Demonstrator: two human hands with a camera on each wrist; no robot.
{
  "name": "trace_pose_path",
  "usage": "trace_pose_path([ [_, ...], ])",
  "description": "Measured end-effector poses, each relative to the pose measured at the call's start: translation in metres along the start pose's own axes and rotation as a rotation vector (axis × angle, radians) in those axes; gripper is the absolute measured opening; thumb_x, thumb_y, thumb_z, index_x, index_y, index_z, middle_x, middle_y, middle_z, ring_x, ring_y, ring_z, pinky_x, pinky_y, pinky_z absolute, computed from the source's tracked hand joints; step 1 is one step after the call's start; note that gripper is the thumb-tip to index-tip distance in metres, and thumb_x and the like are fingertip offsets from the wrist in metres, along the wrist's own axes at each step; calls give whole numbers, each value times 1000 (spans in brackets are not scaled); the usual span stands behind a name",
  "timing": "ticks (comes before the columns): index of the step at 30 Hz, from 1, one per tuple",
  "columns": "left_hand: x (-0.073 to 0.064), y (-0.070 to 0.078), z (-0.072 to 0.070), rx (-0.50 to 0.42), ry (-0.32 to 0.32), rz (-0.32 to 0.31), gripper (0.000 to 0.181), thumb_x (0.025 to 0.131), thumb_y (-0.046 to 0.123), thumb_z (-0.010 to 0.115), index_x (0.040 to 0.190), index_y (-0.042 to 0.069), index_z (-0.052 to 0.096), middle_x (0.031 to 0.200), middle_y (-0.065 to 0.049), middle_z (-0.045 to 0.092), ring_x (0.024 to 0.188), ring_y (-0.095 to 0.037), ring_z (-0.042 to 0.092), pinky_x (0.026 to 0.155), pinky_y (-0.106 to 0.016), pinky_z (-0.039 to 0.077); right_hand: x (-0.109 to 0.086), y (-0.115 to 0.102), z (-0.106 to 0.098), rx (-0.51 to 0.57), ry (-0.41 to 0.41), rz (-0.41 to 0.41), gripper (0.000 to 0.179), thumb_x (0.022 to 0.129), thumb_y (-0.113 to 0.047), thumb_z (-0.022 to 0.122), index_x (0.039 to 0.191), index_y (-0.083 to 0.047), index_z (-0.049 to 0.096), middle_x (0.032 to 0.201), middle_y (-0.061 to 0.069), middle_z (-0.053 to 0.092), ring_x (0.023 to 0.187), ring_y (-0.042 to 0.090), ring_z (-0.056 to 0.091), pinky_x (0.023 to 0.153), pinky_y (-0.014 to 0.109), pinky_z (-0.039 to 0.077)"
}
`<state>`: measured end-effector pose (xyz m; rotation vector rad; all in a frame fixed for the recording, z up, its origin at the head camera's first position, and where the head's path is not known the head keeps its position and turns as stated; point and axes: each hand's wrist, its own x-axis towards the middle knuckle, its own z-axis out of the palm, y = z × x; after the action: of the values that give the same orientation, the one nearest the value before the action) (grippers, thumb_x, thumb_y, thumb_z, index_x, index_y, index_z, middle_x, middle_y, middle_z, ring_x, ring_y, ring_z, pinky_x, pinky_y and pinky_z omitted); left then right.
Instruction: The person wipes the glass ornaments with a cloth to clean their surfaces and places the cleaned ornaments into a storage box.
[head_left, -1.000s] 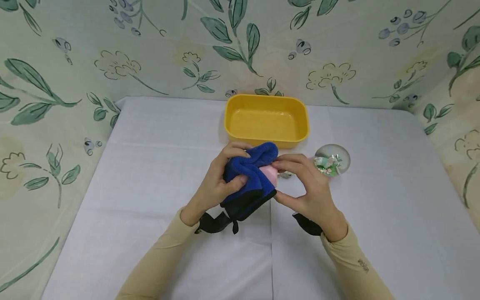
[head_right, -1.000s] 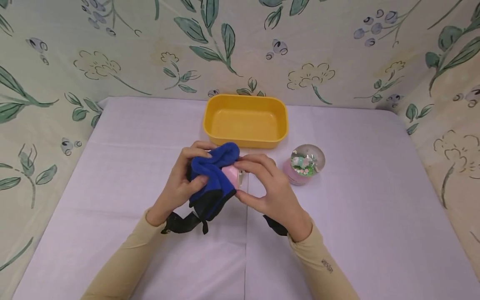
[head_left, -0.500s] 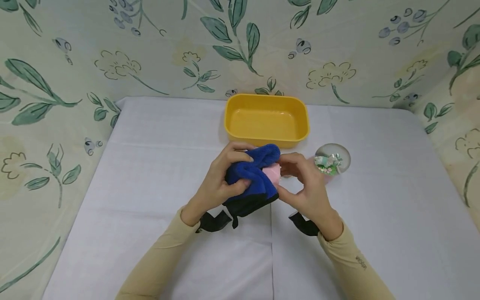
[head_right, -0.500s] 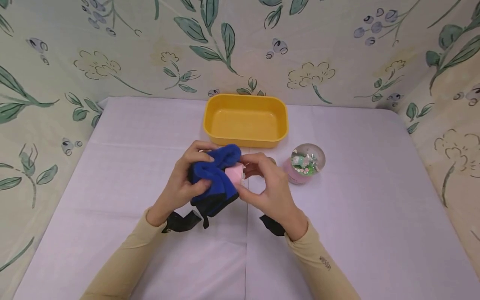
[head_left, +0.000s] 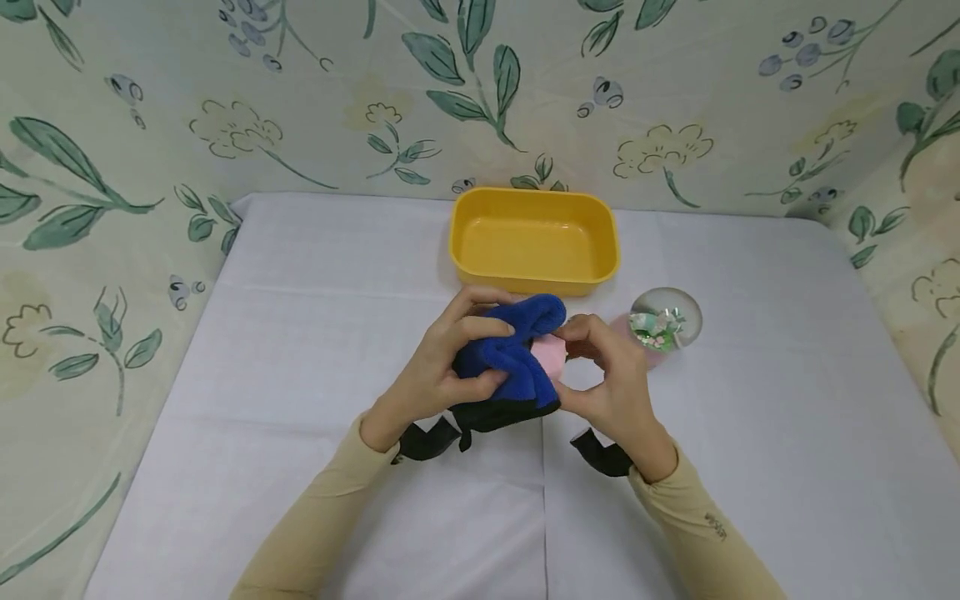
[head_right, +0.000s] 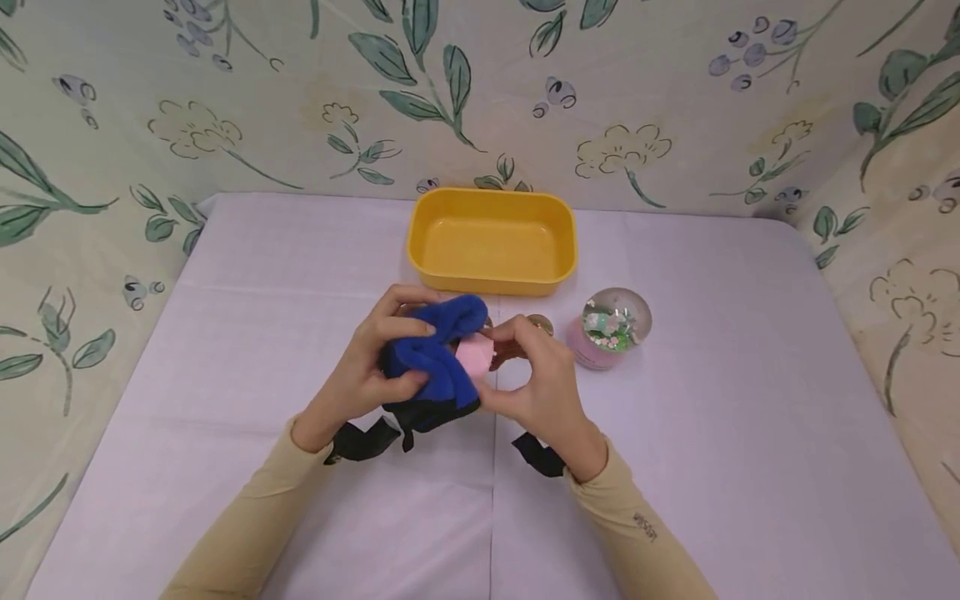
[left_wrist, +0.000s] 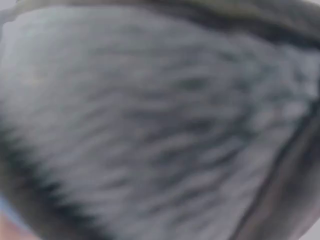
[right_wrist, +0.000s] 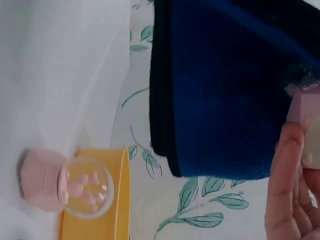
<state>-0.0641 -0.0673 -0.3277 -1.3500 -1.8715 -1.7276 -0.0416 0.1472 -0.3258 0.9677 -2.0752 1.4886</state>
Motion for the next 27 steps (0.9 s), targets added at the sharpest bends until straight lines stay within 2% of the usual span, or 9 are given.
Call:
trace_pose_path([
  [3, -1, -1, -1, 3, -16, 26, 29, 95, 34, 57, 115, 15, 50, 125, -25, 42, 115, -38, 47, 97, -49, 41, -3, 0, 1, 200, -1, 191, 32, 84, -15, 73, 97, 10, 56, 93, 7, 63, 78, 13, 63, 71, 21, 54],
  [6, -2, -3, -3, -30, 8, 19, 31, 93, 31, 60, 115, 12, 49, 124, -27, 42, 114, -40, 46, 96, -48, 43, -5, -2, 1, 345, 16, 344, 20, 82, 4, 67, 99, 9, 57, 94, 8, 63, 79, 15, 64, 71, 23, 54],
  [10, -3, -4, -4, -102, 85, -4, 37, 90, 31, 65, 117, 13, 47, 123, -30, 41, 110, -41, 47, 90, -46, 48, -6, -4, 1, 465, 59, 459, 18, 83, 6, 63, 100, 0, 62, 94, 10, 65, 78, 15, 63, 70, 22, 54],
  [13, -4, -5, -5, -142, 140, -12, 38, 89, 31, 67, 119, 18, 47, 124, -25, 41, 110, -40, 47, 89, -46, 49, -7, -4, 2, 550, 94, 487, 20, 84, 2, 64, 102, -6, 64, 95, 8, 64, 78, 14, 60, 71, 22, 53],
  [18, -8, -8, -8, -151, 207, -26, 40, 90, 30, 67, 121, 19, 45, 130, -13, 41, 114, -36, 46, 92, -44, 47, -8, -3, 2, 678, 123, 481, 29, 86, -8, 67, 113, -5, 59, 107, 12, 60, 85, 16, 60, 76, 24, 53],
  [24, -8, -9, -10, -165, 221, -31, 42, 90, 30, 66, 124, 24, 43, 130, -13, 41, 117, -38, 43, 97, -50, 42, -7, -4, 0, 750, 134, 429, 39, 87, -7, 69, 123, -3, 56, 120, 15, 51, 99, 21, 55, 85, 28, 52],
  [26, -7, -9, -10, -169, 216, -33, 42, 90, 31, 66, 124, 23, 43, 130, -14, 41, 117, -38, 42, 97, -51, 41, -7, -4, -1, 754, 143, 420, 38, 87, -6, 68, 122, -1, 55, 119, 15, 50, 100, 22, 55, 86, 28, 51],
  [27, -7, -9, -10, -170, 213, -34, 42, 90, 31, 66, 123, 18, 43, 130, -14, 41, 117, -38, 42, 97, -51, 41, -6, -4, -1, 748, 149, 419, 38, 86, -6, 68, 122, -1, 55, 119, 15, 50, 100, 22, 54, 86, 28, 51],
])
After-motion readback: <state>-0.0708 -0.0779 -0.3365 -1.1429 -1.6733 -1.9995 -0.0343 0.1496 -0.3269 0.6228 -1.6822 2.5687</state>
